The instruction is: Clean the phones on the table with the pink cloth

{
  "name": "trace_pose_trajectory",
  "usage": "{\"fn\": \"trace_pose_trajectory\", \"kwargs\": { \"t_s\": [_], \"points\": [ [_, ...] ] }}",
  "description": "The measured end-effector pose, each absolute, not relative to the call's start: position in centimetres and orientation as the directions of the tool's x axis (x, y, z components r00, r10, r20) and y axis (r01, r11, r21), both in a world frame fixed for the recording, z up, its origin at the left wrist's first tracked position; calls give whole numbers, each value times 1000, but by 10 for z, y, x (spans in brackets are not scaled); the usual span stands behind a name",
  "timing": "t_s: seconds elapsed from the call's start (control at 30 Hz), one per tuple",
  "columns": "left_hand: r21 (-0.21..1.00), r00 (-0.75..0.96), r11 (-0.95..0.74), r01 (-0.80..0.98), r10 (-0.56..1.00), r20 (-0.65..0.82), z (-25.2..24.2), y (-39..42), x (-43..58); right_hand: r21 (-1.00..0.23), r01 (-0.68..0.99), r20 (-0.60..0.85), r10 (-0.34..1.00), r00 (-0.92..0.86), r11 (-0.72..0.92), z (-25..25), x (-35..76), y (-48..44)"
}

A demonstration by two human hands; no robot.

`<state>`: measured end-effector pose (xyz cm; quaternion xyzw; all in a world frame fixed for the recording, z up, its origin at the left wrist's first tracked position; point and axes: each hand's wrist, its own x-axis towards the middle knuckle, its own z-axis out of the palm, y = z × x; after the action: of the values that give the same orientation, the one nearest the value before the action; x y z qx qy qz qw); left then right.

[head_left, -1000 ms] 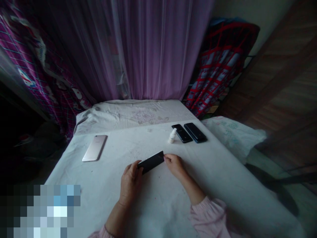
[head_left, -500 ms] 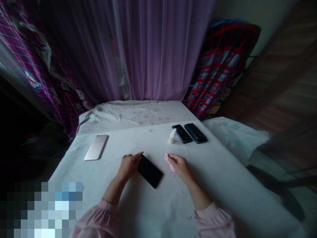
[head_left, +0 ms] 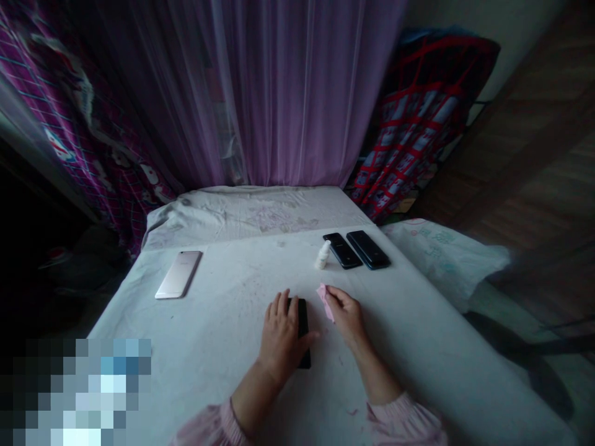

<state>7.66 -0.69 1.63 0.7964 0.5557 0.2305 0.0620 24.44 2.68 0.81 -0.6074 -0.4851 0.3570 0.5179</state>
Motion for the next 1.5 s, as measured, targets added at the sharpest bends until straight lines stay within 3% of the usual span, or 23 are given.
{"fn": "trace_pose_trajectory", "kwargs": {
  "t_s": [0.17, 0.3, 0.4, 0.67, 0.73, 0.83, 0.97, 1.07, 1.13, 1.4, 1.5],
  "points": [
    [292, 272, -362, 885, 912, 306, -22, -55, 78, -832, 531, 268, 954, 136, 158, 7, 238, 28],
    [299, 375, -434, 850, 897, 234, -19, -52, 68, -668, 714, 215, 973, -86, 211, 15, 227, 36],
    [338, 478, -513, 789, 858, 187, -4, -41, 57, -625, 749, 166, 975, -148, 220, 19, 217, 45],
    [368, 721, -706, 606, 682, 122, 22, -4, 16, -740, 655, 142, 988, -68, 152, 15, 211, 73],
    [336, 638, -649, 683, 753, 157, 16, -2, 5, -753, 645, 155, 988, -18, 130, 16, 218, 72],
    [300, 349, -410, 861, 907, 236, 3, -9, -6, -732, 658, 212, 977, -26, 176, 19, 225, 66],
    [299, 145, -228, 927, 950, 275, -5, -21, -8, -547, 776, 296, 939, -173, 315, 26, 223, 58],
    [313, 133, -214, 925, 956, 260, -3, -22, -4, -387, 839, 282, 915, -287, 383, 31, 215, 55],
    [327, 134, -215, 920, 958, 254, -2, -21, -2, -343, 846, 264, 906, -330, 408, 35, 207, 52],
    [329, 160, -250, 910, 947, 277, 0, -21, 4, -328, 800, 171, 864, -473, 502, 46, 155, 32],
    [303, 174, -269, 914, 935, 308, 2, -22, 5, -349, 807, 162, 878, -450, 477, 44, 166, 36]
  ]
}}
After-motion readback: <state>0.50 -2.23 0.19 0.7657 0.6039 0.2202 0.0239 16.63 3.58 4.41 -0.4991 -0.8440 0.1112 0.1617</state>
